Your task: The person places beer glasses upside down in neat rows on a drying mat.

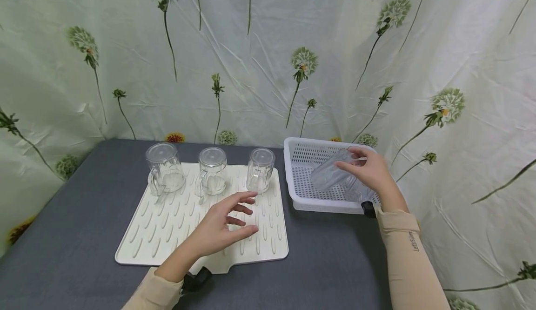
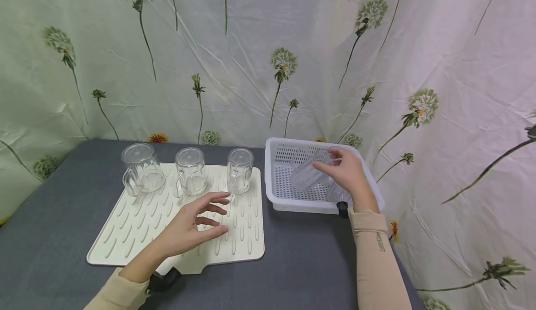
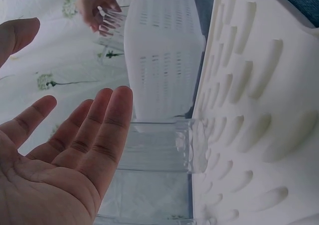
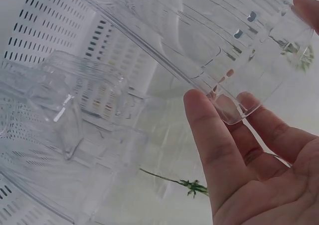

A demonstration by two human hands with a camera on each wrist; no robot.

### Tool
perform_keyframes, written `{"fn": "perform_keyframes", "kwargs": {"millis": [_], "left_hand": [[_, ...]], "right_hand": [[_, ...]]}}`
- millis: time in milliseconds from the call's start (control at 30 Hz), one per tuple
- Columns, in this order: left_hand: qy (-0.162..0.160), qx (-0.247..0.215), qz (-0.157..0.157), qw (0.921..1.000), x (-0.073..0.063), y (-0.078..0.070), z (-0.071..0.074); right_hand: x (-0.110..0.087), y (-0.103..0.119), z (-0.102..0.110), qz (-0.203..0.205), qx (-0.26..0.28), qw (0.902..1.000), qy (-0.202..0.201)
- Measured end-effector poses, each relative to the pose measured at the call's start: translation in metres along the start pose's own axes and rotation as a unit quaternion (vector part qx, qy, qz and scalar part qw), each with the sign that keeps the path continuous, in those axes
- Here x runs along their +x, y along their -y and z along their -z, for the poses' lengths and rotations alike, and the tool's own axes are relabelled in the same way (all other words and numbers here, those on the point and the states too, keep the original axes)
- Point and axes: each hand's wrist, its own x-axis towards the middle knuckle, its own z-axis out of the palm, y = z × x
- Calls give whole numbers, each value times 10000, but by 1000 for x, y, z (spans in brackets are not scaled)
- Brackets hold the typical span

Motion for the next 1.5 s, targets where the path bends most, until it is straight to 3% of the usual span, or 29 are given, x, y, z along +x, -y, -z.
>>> {"fn": "perform_keyframes", "kwargs": {"millis": [533,1167,1300,1500], "left_hand": [[145,-24,-75,9999,8,-9,-4],[121,264,-486,9984,29,-27,-1],[173,120,-422,9989,31,-29,0],[312,-474,-95,9983,34,-32,0]], "right_hand": [[-26,-4,6,-23,439,9985,-324],[-44,-5,3,-43,983,9934,-587],[-46,-6,0,9,1151,9911,-667],[-52,-8,-5,136,1589,9850,-663]]}}
